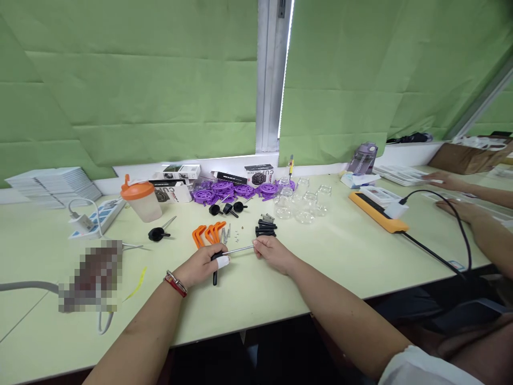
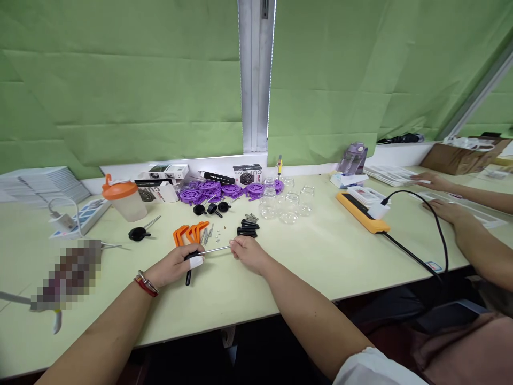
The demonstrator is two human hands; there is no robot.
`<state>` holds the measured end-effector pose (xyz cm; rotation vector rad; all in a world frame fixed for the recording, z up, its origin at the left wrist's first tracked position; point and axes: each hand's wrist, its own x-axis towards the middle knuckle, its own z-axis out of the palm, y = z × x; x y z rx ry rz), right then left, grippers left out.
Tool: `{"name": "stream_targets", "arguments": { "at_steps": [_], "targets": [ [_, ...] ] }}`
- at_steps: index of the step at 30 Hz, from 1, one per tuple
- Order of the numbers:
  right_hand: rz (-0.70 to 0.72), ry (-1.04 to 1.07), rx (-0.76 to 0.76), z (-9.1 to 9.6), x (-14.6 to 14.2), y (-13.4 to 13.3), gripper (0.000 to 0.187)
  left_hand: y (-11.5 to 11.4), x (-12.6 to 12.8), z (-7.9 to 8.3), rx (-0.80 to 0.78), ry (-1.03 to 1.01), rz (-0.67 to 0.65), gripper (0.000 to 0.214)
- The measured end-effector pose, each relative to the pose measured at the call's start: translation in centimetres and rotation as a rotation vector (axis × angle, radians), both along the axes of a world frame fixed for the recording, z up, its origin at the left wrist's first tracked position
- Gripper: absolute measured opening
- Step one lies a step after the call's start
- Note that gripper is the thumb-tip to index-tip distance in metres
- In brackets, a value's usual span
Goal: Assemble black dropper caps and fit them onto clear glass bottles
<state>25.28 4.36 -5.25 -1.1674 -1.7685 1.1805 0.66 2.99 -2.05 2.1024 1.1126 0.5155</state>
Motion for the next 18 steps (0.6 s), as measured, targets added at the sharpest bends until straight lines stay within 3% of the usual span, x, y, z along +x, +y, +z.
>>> {"name": "stream_targets", "arguments": {
  "at_steps": [8, 18],
  "targets": [
    [-0.076, -0.025, 0.043, -0.77, -0.1, 0.21, 0.029, 0.21, -0.14, -0.51, -0.032, -0.011, 0.012, 0.034],
    [-0.041, -0.126, 0.097, -0.53, -0.02, 0.08, 0.038, 0.1, -0.06, -0.18, -0.029, 0.005, 0.015, 0.032]
  ]
}}
